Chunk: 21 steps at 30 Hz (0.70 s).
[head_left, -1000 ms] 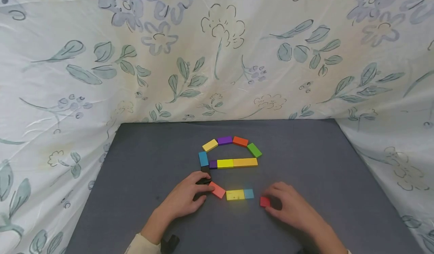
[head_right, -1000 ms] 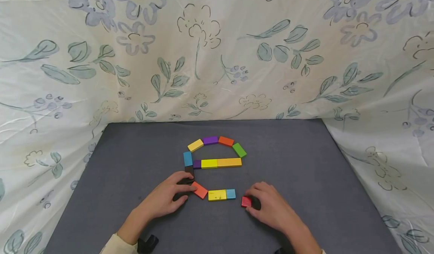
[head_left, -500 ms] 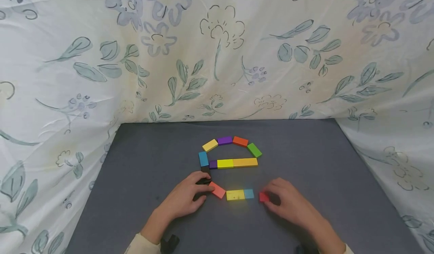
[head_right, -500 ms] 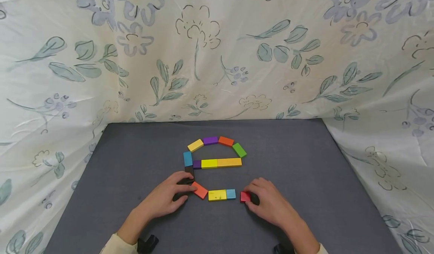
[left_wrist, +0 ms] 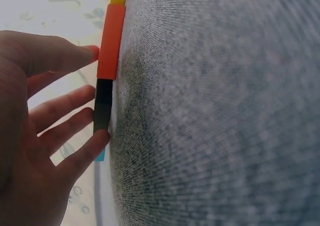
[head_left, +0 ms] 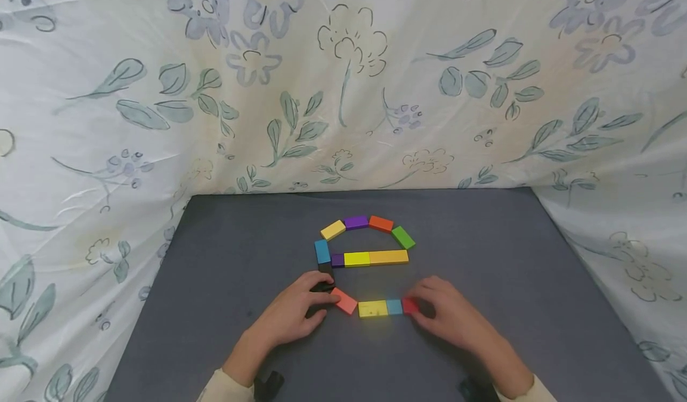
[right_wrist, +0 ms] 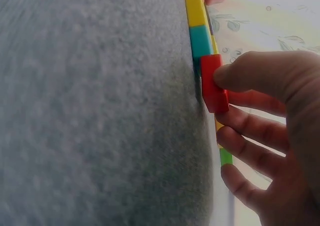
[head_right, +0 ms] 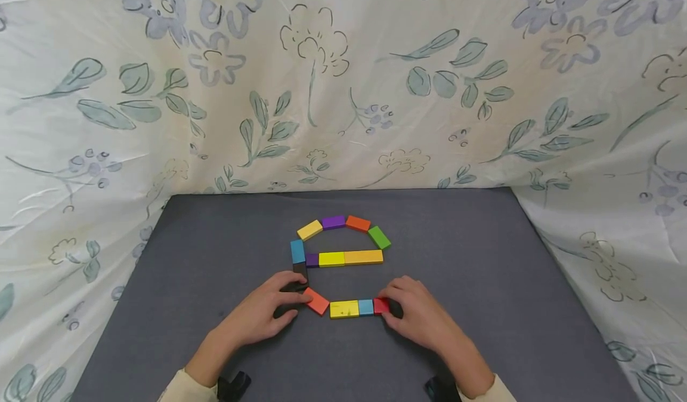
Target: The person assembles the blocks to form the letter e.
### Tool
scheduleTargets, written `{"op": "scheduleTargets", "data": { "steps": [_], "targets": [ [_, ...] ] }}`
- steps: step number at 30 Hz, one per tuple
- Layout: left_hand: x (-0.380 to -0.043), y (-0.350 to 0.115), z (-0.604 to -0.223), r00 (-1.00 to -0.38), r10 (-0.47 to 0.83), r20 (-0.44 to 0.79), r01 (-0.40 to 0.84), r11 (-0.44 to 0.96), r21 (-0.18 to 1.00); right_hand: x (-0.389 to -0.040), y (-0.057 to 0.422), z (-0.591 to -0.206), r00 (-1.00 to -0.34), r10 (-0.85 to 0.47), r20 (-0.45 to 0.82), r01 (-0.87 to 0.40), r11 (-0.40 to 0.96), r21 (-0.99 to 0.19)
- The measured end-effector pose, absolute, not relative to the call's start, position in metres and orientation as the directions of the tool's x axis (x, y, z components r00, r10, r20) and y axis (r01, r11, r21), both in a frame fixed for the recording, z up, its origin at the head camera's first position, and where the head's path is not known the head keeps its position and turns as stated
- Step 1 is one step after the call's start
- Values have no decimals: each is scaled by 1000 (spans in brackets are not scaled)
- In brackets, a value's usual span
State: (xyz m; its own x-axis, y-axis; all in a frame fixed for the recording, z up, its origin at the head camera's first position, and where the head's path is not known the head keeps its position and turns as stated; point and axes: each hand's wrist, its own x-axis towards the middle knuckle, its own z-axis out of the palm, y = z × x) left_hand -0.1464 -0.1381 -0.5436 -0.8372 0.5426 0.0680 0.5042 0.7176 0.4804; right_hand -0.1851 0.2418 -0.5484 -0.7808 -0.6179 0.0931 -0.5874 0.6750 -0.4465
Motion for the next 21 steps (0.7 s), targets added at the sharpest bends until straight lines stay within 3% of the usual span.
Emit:
{"op": "scheduleTargets", "data": {
  "steps": [21],
  "targets": [
    [-147, -139, -538, -831, 555, 50, 511, 723, 466, -183, 236, -547, -795, -604, 54, -557, 692, -460]
  ]
}}
